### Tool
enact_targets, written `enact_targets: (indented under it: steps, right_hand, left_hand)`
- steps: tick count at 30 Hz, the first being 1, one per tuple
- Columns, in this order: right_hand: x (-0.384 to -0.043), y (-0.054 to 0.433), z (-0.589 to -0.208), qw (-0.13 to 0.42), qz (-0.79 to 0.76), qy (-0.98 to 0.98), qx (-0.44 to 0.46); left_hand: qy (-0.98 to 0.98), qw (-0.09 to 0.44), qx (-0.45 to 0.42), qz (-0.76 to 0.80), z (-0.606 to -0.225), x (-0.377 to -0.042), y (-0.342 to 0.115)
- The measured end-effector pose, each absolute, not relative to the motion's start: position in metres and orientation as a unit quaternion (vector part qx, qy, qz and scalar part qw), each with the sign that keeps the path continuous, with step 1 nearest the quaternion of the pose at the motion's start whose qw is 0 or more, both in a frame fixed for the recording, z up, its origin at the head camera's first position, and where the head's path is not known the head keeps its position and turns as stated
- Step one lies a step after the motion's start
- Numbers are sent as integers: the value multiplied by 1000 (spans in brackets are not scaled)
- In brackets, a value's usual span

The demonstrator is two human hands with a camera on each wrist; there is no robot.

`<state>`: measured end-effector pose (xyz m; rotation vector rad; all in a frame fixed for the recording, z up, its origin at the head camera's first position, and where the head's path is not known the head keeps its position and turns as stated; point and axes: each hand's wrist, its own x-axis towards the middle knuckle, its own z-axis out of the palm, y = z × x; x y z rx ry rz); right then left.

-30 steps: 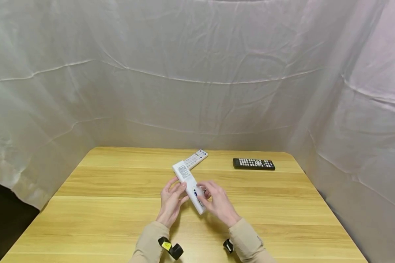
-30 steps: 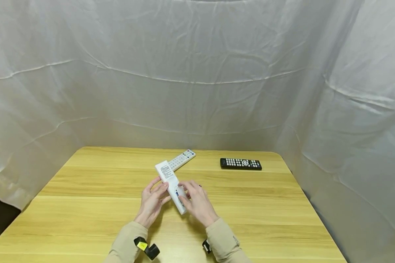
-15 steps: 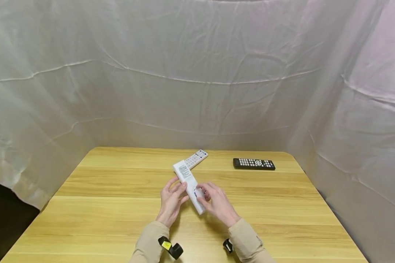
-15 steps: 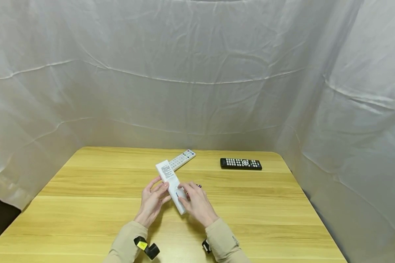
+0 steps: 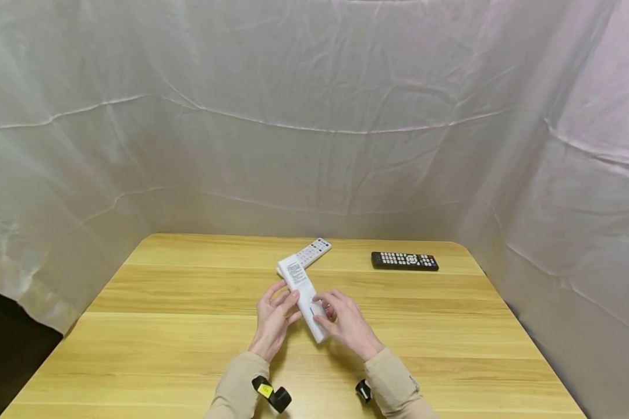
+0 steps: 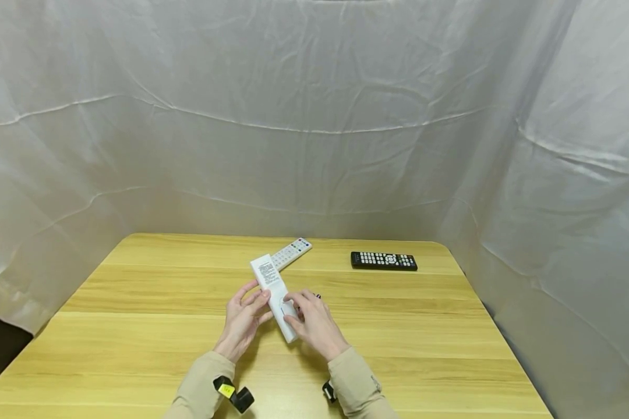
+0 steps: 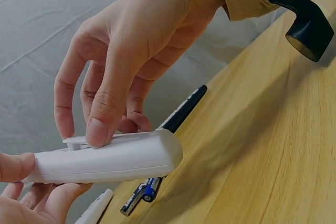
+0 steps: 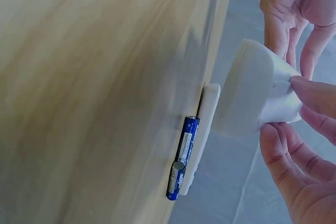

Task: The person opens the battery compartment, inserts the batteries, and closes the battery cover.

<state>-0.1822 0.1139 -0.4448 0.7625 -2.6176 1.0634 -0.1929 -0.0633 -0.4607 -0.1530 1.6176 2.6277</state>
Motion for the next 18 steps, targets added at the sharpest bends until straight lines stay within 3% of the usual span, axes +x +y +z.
enact_targets:
  steps: [18]
  right_hand:
    - [-181, 115, -446, 108, 346, -895, 259]
  left_hand:
    - [517, 22, -58, 854, -461, -195, -60]
